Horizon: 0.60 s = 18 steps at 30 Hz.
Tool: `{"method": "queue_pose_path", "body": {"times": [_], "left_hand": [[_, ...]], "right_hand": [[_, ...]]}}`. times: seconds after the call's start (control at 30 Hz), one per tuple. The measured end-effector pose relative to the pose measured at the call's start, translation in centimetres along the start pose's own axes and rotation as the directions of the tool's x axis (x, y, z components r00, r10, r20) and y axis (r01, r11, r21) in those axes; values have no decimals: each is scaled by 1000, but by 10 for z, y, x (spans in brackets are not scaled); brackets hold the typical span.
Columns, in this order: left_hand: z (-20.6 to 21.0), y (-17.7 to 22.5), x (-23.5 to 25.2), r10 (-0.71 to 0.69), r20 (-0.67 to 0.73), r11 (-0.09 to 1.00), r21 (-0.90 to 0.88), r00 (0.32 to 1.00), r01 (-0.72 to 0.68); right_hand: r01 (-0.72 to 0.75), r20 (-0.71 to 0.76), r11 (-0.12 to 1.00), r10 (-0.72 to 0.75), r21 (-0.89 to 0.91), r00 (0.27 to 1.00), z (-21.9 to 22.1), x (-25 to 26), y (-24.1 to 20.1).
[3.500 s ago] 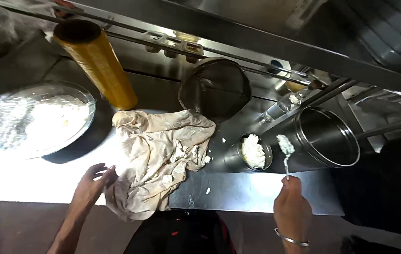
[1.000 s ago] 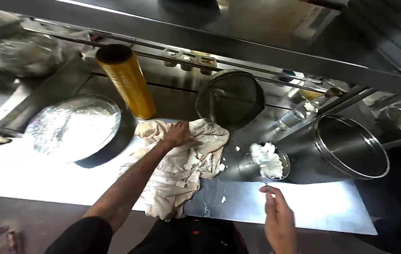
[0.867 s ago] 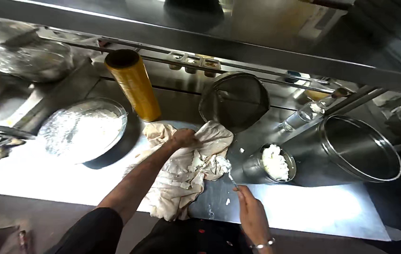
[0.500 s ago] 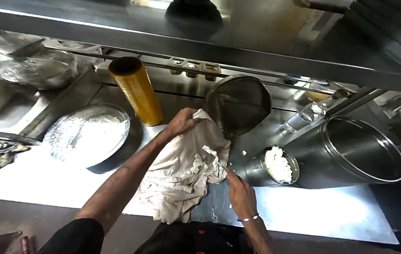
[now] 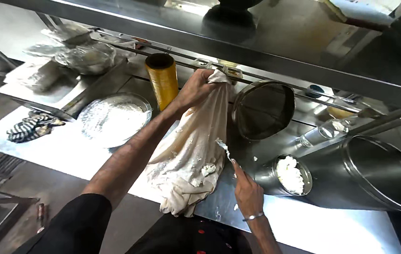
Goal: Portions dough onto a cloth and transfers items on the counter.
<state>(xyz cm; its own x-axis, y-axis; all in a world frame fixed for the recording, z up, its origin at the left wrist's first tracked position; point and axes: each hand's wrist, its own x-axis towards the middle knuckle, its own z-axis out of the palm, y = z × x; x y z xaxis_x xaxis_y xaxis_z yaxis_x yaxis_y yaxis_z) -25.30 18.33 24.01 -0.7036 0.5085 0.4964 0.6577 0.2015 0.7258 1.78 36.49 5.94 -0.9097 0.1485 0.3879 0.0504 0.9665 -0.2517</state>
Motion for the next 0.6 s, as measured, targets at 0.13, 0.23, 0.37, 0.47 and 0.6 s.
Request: {"method": "queue_pose_path", "body": {"times": [0.13,0.23,0.37,0.47,0.6], "left_hand": [[-2,3,-2,-10,-56,1000,13,998,10],[-16,-6,-8,-201,-76,955,205,977,213],[-43,-32,-21,-563,-15,648,613,826,452],[-34,-52,-35,-649,29,443,827,760,346],[35,-59,-55,-456,286,622,779,843,72]], "right_hand": [[-36,418,999,49,-39,907,22,-23,-9],[-56,337,998,46,21,940,20,-50,-12],[-255,282,943,190,216,940,5,-56,5],[-377,293,872,289,312,911,1,-58,24],[-410,274,837,325,362,905,3,-54,32]]}}
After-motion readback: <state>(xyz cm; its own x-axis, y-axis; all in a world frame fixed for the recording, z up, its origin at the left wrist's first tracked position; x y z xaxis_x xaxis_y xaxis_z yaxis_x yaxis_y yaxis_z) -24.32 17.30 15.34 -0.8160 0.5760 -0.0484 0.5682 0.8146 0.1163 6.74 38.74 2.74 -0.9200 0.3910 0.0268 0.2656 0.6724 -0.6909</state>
